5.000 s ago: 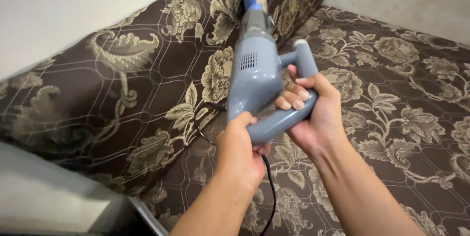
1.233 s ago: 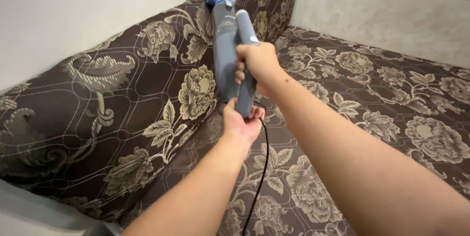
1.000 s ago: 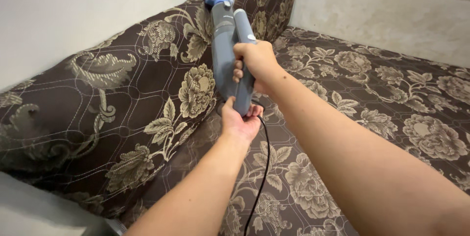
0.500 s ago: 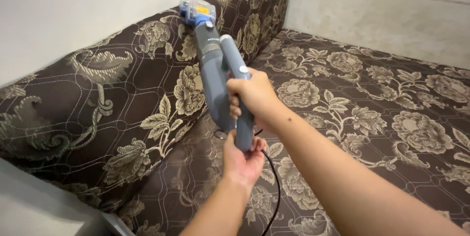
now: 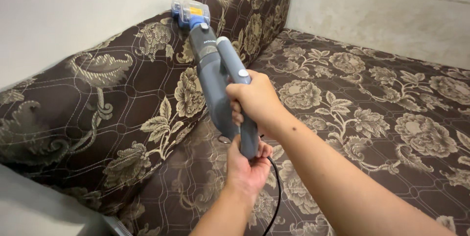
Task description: The person vacuums the surface and edges of a mattress using a handheld vacuum cleaner.
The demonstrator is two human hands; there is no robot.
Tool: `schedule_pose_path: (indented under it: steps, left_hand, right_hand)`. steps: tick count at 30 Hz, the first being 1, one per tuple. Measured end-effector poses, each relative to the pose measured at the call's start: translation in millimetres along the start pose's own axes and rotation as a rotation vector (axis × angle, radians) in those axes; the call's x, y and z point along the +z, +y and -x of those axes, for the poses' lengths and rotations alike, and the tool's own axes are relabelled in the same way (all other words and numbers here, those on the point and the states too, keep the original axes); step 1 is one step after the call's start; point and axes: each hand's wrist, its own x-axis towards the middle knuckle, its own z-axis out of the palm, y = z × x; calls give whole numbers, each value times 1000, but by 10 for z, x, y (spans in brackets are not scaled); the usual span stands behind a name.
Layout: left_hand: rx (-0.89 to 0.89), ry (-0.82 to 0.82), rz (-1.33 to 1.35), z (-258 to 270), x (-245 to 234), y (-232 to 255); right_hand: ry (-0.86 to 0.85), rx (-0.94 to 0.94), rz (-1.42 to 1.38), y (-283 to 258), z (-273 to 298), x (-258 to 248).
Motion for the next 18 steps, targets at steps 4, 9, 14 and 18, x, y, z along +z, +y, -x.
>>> schedule_pose_path:
  steps: [4,9,14,18]
  left_hand:
    - [-9,33,18,-121,30,90]
    - [-54,46,63,-277,145,206]
    - [-49,-50,-5,-406,233,394]
    - [-61,33,-26,-423,180,421]
  right_hand:
    - [23,-4,-5,-28,-112,32]
    - [18,-49,5,-100,-302,81]
    - [56,-53,6,-159,-462,200]
    - [57,-48,-18,-100,-455,215]
